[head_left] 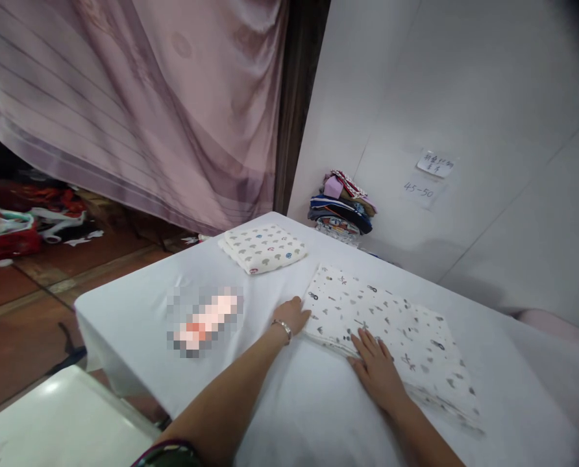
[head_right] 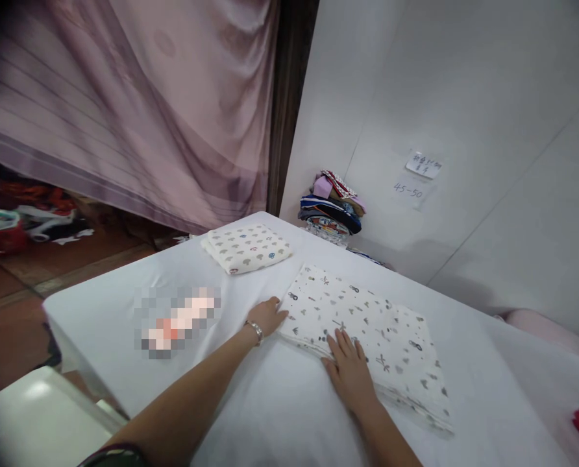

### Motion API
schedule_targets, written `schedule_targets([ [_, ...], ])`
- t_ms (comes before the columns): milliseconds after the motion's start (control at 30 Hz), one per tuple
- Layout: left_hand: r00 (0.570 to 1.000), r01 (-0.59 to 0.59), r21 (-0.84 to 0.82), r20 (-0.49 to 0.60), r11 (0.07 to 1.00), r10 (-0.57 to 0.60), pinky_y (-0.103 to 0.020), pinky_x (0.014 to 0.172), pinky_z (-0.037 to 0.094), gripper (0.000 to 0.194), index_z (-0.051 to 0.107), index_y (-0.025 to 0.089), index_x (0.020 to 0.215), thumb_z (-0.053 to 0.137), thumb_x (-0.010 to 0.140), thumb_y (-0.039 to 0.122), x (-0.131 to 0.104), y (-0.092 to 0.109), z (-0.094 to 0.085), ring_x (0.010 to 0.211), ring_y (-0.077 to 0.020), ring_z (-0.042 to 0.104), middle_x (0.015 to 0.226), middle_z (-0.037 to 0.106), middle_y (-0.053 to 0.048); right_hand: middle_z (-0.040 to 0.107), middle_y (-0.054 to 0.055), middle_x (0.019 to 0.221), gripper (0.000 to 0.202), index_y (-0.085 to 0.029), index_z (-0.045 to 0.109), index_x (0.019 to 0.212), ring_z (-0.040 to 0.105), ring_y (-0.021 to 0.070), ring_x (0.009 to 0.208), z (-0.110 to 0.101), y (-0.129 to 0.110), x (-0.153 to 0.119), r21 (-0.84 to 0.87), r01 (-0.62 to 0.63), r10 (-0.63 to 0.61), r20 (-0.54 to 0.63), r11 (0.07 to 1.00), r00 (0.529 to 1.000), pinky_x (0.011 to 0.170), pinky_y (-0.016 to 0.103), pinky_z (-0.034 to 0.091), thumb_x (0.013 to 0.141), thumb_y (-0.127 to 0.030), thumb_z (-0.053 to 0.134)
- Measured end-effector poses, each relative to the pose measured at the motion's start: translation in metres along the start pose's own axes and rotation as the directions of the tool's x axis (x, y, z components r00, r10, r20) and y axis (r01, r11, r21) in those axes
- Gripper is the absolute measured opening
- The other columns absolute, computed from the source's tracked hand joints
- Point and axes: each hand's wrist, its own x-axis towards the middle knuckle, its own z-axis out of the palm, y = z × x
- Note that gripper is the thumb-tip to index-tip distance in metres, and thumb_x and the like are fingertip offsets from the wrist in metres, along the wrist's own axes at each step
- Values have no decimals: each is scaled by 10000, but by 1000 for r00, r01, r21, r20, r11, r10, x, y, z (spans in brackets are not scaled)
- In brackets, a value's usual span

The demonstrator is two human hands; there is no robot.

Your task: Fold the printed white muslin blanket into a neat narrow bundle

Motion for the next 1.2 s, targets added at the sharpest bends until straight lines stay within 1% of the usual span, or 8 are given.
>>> schedule_targets([
  [167, 998, 50, -140, 45, 989, -44, -343, 804, 434, 478, 500, 181, 1166, 549, 760, 428, 9, -3, 0, 989, -271, 599, 1032, 657, -127, 223, 56, 1482, 569, -191, 363, 1392, 158, 231, 1372, -4, -4, 0, 18, -43, 43, 26, 999, 999, 1113, 474, 130, 916, -495, 296],
  [333, 994, 89, -346, 95, 934, -60, -282, 745, 450, 463, 503, 178, 1144, 598, 748, 398, 13, -5, 5, 891, -221, 619, 928, 671, -87, 252, 83, 1474, 556, -148, 325, 1406, 173, 221, 1369, -12, -41, 20, 116, -24, 22, 20, 993, 1000, 1112, 452, 141, 900, -376, 363],
  [467, 980, 172, -538, 179, 826, -87, -257, 609, 477, 458, 479, 141, 1149, 610, 767, 356, 13, -1, 3, 696, -171, 616, 824, 653, -64, 311, 112, 1449, 562, -126, 348, 1387, 240, 235, 1345, -16, -76, 47, 179, 66, -64, -17, 982, 998, 1093, 445, 191, 866, -315, 440],
  [600, 963, 251, -700, 249, 668, -101, -248, 551, 494, 439, 428, 132, 1199, 511, 847, 382, 13, 0, -1, 577, -119, 568, 759, 601, -26, 451, 134, 1348, 559, -127, 403, 1334, 394, 262, 1235, -14, -97, 71, 231, 137, -108, -135, 963, 985, 1026, 425, 304, 819, -305, 526],
  [700, 957, 282, -771, 270, 571, -107, -251, 549, 506, 417, 434, 147, 1189, 486, 862, 400, 15, -3, -1, 533, -97, 541, 740, 560, -6, 538, 124, 1241, 493, -150, 455, 1277, 481, 259, 1121, -9, -102, 80, 275, 138, -77, -223, 951, 972, 966, 395, 368, 813, -293, 538],
  [833, 948, 315, -809, 299, 496, -114, -263, 536, 509, 370, 466, 145, 1126, 505, 854, 392, 18, -5, 2, 509, -99, 530, 688, 515, 14, 557, 126, 1169, 427, -146, 507, 1221, 494, 264, 1062, -3, -104, 80, 257, 121, -38, -307, 959, 951, 932, 391, 390, 811, -262, 525],
  [1000, 942, 330, -829, 316, 452, -109, -260, 532, 511, 360, 476, 152, 1093, 540, 837, 397, 17, -4, 2, 492, -90, 511, 655, 491, 30, 543, 122, 1122, 450, -153, 506, 1223, 483, 271, 1021, 2, -107, 75, 185, 136, -55, -385, 973, 921, 890, 412, 409, 785, -258, 524],
  [1200, 926, 360, -816, 369, 452, -71, -261, 529, 519, 351, 455, 158, 1080, 547, 835, 392, 14, -2, -4, 462, -93, 526, 610, 485, 44, 552, 112, 1054, 438, -137, 506, 1213, 488, 250, 988, 5, -106, 77, 252, 127, -24, -376, 959, 926, 879, 385, 428, 780, -190, 478],
])
